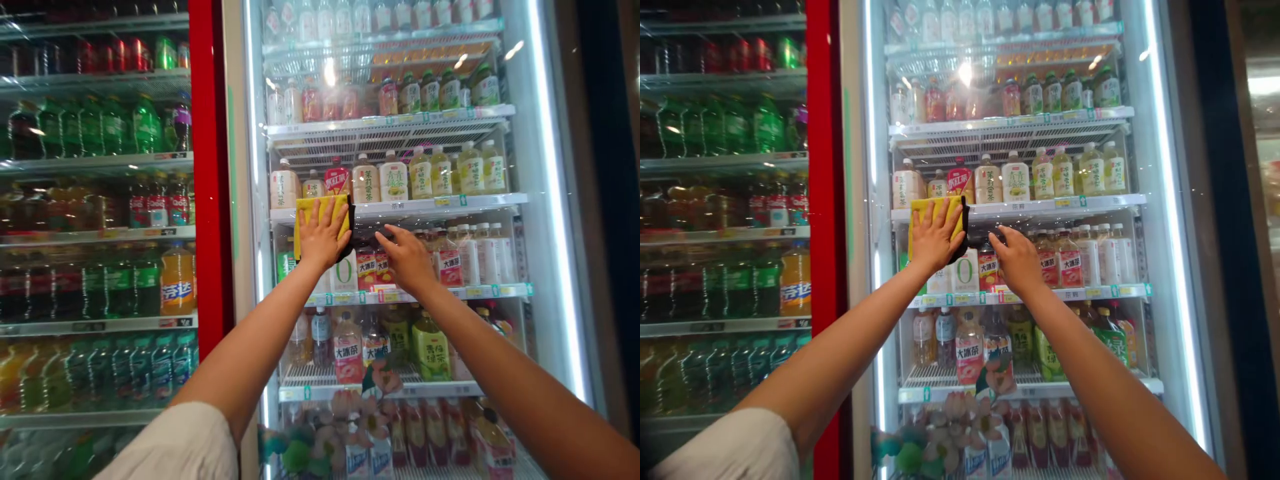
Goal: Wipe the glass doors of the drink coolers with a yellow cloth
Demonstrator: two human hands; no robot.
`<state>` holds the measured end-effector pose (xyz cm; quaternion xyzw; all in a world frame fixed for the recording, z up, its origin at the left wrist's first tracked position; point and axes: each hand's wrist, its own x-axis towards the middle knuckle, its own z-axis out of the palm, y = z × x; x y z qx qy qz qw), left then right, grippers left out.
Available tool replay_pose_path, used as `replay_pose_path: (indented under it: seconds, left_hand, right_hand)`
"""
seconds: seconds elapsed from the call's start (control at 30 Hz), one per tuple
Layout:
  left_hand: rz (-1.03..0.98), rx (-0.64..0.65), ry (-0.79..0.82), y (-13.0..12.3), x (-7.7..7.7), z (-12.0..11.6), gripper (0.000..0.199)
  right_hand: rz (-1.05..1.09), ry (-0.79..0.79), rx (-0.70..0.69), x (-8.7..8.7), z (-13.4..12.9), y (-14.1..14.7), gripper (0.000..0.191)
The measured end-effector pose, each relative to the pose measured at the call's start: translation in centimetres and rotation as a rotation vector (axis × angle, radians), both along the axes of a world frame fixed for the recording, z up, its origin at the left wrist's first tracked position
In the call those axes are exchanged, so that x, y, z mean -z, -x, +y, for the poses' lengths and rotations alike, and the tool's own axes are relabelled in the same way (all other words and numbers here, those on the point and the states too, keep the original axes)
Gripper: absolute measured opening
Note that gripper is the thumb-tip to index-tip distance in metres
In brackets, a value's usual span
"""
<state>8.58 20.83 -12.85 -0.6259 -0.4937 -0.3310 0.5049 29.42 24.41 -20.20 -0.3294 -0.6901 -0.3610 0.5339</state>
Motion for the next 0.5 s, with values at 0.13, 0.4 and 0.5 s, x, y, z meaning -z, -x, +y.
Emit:
replay_pose_path:
  seconds: [0.13, 0.4, 0.5]
  left_hand:
    - [-0.109, -0.007, -0.05, 2.7, 2.6, -0.9, 0.069]
    - [0.222, -0.014, 0.051, 6.5, 1.7, -1.8, 0.068]
    - [0.078, -0.04, -0.022, 8.5, 2.1, -2.4, 0.065]
  right_hand:
    - [-0.004, 0.021, 0.06, 0.9, -0.5, 1.7, 0.06]
    - [-0.01, 0.059, 0.161, 1.3, -1.5, 3.0, 0.052]
    - [-0.002, 0.064, 0.193, 1.3, -2.0, 3.6, 0.048]
